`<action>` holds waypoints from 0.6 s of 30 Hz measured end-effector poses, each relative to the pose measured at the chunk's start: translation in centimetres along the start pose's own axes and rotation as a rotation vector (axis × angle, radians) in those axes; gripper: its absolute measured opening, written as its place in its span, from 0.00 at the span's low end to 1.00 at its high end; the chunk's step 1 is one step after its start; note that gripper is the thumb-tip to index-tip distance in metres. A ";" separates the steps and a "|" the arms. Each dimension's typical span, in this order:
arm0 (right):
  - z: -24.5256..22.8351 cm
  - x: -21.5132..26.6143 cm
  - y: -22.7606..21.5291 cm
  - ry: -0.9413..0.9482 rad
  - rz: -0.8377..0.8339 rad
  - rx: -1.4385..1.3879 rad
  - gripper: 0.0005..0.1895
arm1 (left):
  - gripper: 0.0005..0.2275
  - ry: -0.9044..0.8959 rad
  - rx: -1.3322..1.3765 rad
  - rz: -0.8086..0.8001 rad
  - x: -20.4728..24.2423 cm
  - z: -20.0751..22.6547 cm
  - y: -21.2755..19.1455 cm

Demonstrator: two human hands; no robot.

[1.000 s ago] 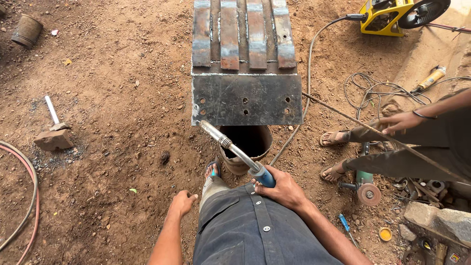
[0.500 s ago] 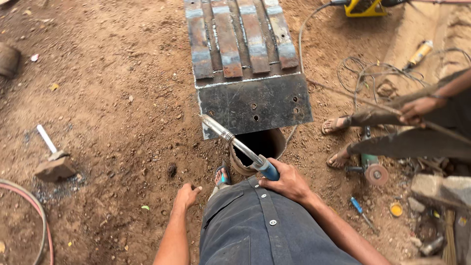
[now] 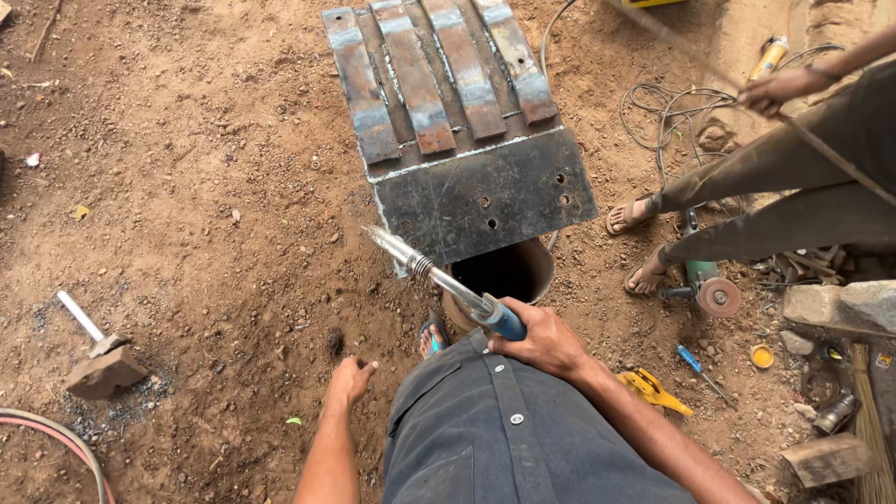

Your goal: The person welds metal strips onto a rectangular base using a welding torch and a handheld welding mask.

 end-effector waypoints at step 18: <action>2.5 -0.1 -2.0 -0.058 -0.099 0.066 0.28 | 0.24 -0.081 0.054 0.014 3.0 0.8 4.7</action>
Point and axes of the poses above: each hand's wrist, its own x-axis away from the middle knuckle, its own y-axis out of the palm, z = x × y, the point moved 4 cm from there along -x, towards the middle knuckle, and after that the axes turned 1 degree about -x, right-handed, at the moved point
